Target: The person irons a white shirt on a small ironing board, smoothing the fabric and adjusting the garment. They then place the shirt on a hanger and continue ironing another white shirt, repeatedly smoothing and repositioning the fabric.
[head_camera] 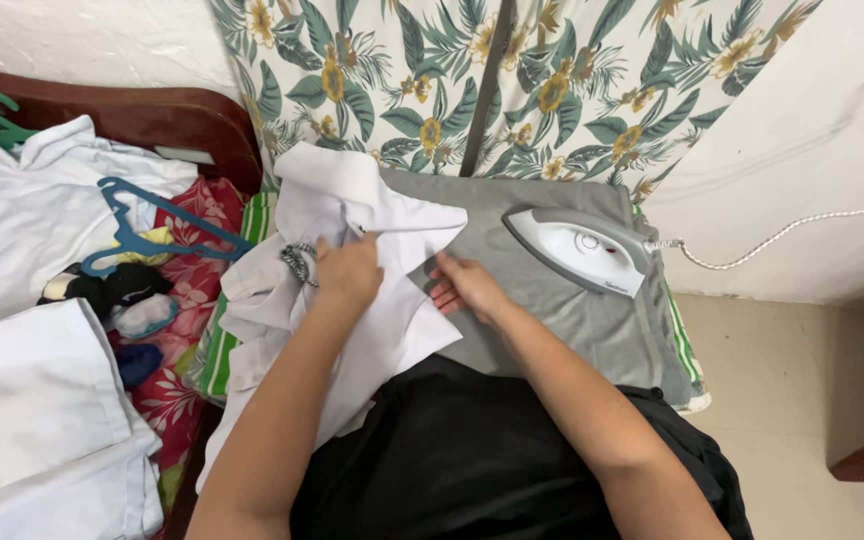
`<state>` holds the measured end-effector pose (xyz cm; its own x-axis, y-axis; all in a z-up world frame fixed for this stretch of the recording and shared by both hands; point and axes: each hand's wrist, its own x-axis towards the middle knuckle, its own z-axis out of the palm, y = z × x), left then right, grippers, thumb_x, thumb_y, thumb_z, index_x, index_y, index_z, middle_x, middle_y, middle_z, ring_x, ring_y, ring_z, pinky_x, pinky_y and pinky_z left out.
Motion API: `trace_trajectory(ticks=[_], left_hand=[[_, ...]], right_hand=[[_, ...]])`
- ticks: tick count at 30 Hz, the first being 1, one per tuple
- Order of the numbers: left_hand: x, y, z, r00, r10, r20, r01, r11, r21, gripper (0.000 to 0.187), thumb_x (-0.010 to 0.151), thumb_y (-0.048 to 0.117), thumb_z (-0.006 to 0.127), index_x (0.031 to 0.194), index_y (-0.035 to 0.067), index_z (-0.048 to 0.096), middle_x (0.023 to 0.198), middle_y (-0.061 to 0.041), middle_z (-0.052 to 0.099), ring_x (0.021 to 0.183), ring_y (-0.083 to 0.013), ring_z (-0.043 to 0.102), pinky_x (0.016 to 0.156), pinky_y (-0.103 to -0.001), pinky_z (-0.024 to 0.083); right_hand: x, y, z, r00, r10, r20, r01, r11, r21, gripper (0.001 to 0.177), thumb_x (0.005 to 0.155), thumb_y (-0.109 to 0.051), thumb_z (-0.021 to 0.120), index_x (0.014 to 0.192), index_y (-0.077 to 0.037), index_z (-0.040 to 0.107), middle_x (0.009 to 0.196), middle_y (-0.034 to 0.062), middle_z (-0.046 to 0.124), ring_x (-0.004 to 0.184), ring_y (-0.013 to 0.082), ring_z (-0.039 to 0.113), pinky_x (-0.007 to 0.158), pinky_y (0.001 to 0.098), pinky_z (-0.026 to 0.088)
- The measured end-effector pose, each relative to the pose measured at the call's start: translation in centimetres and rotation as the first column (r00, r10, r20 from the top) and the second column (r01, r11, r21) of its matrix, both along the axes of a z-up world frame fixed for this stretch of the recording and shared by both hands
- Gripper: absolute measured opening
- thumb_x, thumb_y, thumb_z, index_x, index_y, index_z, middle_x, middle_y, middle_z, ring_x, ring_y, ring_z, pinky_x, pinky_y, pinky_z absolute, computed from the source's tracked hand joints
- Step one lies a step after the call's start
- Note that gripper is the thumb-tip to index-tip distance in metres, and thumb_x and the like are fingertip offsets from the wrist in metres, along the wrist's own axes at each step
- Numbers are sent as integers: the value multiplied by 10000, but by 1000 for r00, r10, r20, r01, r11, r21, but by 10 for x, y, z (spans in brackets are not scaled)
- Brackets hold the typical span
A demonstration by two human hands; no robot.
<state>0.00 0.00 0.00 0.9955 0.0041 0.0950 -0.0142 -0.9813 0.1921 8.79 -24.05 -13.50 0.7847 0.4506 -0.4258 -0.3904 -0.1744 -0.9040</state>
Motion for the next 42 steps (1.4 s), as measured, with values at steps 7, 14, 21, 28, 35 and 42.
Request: trace_trajectory(ticks=[7, 14, 21, 28, 35, 42], left_hand=[[-14, -107, -23, 889, -458, -6, 458, 888, 50, 163, 1003, 163, 552, 1115, 101, 652, 941, -138, 722, 893, -328, 731, 754, -486, 571], [-33, -118, -43, 875, -483, 20, 473, 848, -239, 352, 836, 258, 697, 1093, 19, 681, 1136, -189, 663, 986, -346, 672, 816, -476, 547], [-11, -60, -32, 960, -280, 23, 280, 953, -114, 447, 911, 375, 657, 1331, 223, 640, 1462, -63, 509, 1385, -311, 441, 1112, -598, 363], [-22, -64, -40, 926, -115, -359, 130, 991, 17, 1187, 721, 855, 622, 1625, 208, 208, 1701, -164, 67, 1553, -401, 64, 1114, -790, 93], [-23, -77, -52, 931, -39, -363, 54, 998, 32, 1360, 659, 942, 574, 1624, 81, 154, 1708, -153, 49, 1564, -371, 48, 1136, -764, 86], [-27, -76, -56, 924, -28, -382, 31, 1000, 3, 1400, 644, 935, 625, 1617, 38, 166, 1720, -123, 37, 1578, -331, 22, 1167, -732, 59]], right_hand=[[-13, -11, 48, 954, -191, -232, 244, 944, 222, 563, 856, -457, 613, 1218, -28, 662, 1048, 140, 745, 868, 241, 733, 732, 402, 607], [-20, -82, 78, 640, -5, 769, 568, 677, -468, 387, 921, -142, 654, 1294, -39, 664, 983, 180, 751, 895, 313, 726, 826, 444, 576], [13, -161, 156, 550, 548, 630, 601, 265, -754, 504, 869, -412, 781, 1240, -95, 657, 1053, 196, 731, 936, 399, 724, 810, 512, 560], [-8, -138, 204, 615, 455, 644, 508, 396, -765, 548, 819, -444, 787, 1225, -97, 663, 997, 210, 750, 933, 414, 715, 826, 506, 556], [-26, -34, 175, 578, 475, 664, 410, 534, -739, 502, 889, -428, 731, 1177, -34, 612, 1036, 245, 729, 930, 425, 713, 813, 519, 553], [-52, -4, 152, 643, 524, 559, 382, 414, -826, 401, 925, -304, 694, 1207, -47, 572, 1005, 220, 742, 951, 413, 723, 820, 499, 570]])
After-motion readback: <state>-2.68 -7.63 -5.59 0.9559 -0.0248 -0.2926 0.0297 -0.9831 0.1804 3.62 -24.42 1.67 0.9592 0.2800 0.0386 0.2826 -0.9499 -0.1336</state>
